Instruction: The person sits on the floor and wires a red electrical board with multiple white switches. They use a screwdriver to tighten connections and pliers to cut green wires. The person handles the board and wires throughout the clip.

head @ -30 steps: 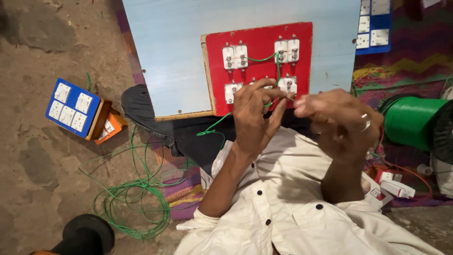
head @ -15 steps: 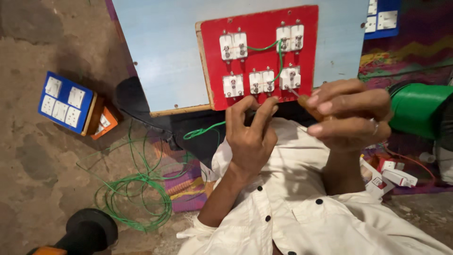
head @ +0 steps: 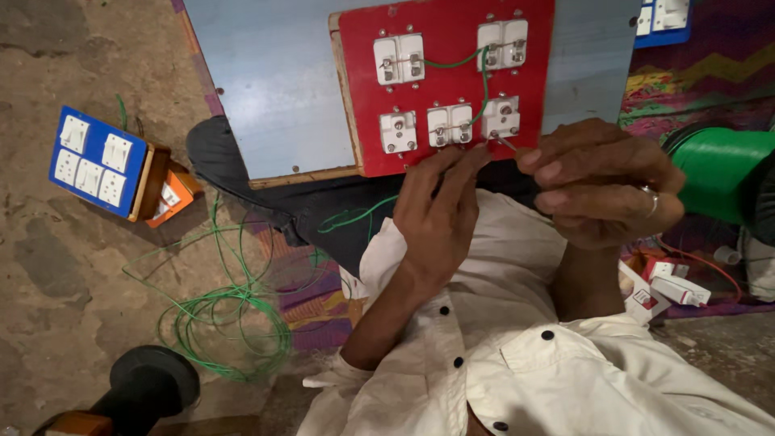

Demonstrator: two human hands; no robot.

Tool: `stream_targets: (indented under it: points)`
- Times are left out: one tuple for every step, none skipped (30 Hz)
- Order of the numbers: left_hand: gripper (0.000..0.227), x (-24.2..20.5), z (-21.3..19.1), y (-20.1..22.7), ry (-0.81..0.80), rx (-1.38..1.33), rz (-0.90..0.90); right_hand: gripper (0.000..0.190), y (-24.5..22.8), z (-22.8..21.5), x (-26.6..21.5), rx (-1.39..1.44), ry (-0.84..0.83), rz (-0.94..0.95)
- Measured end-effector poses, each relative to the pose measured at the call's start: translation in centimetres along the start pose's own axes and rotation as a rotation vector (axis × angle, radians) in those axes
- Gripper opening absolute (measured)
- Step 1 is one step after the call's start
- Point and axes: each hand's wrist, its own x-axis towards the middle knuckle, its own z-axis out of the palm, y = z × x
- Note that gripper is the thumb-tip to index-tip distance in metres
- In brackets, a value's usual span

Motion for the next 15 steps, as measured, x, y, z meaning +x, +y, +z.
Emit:
stream_targets:
  points:
    - [0.035, 0.0, 0.0, 0.0, -0.003, -0.006, 0.003, 0.021, 0.3, -0.1, 0.0, 0.028, -0.014, -0.031]
    - [0.035, 0.1, 0.0, 0.0, 0.002, 0.005, 0.006, 0.022, 0.6, -0.3, 0.0, 0.056, -0.028, -0.061]
    - [0.035, 0.1, 0.0, 0.0, 0.006, 0.015, 0.009, 0.020, 0.7, -0.6, -0.1, 0.050, -0.057, -0.062]
    - [0.035, 0.1, 0.0, 0.1, 0.010, 0.024, 0.013, 0.019, 0.8, -0.9, -0.1, 0.043, -0.087, -0.063]
    - [0.034, 0.1, 0.0, 0.1, 0.011, 0.022, 0.010, 0.018, 0.9, -1.2, -0.1, 0.036, -0.117, -0.062]
    - [0.034, 0.1, 0.0, 0.2, 0.012, 0.019, 0.007, 0.017, 0.9, -1.4, -0.2, 0.036, -0.128, -0.065]
    - [0.034, 0.2, 0.1, 0.2, 0.014, 0.018, 0.006, 0.016, 0.9, -1.5, -0.2, 0.037, -0.139, -0.070]
    - [0.033, 0.2, 0.1, 0.2, 0.019, 0.022, 0.008, 0.015, 1.0, -1.6, -0.3, 0.038, -0.149, -0.075]
    - [0.033, 0.3, 0.1, 0.2, 0.025, 0.025, 0.010, 0.016, 0.9, -1.6, -0.3, 0.039, -0.137, -0.072]
    - [0.032, 0.3, 0.2, 0.3, 0.030, 0.028, 0.012, 0.017, 0.9, -1.5, -0.4, 0.039, -0.124, -0.068]
    - [0.032, 0.4, 0.2, 0.3, 0.033, 0.034, 0.010, 0.017, 0.8, -1.4, -0.4, 0.042, -0.111, -0.064]
    - [0.031, 0.5, 0.3, 0.3, 0.036, 0.039, 0.009, 0.018, 0.7, -1.2, -0.5, 0.042, -0.099, -0.053]
    - [0.031, 0.6, 0.3, 0.3, 0.040, 0.044, 0.010, 0.018, 0.6, -1.1, -0.4, 0.042, -0.087, -0.044]
    - [0.031, 0.8, 0.3, 0.3, 0.045, 0.039, -0.001, 0.018, 0.6, -1.0, -0.4, 0.041, -0.075, -0.035]
    - [0.031, 0.9, 0.3, 0.3, 0.048, 0.034, -0.012, 0.019, 0.5, -1.0, -0.4, 0.043, -0.068, -0.022]
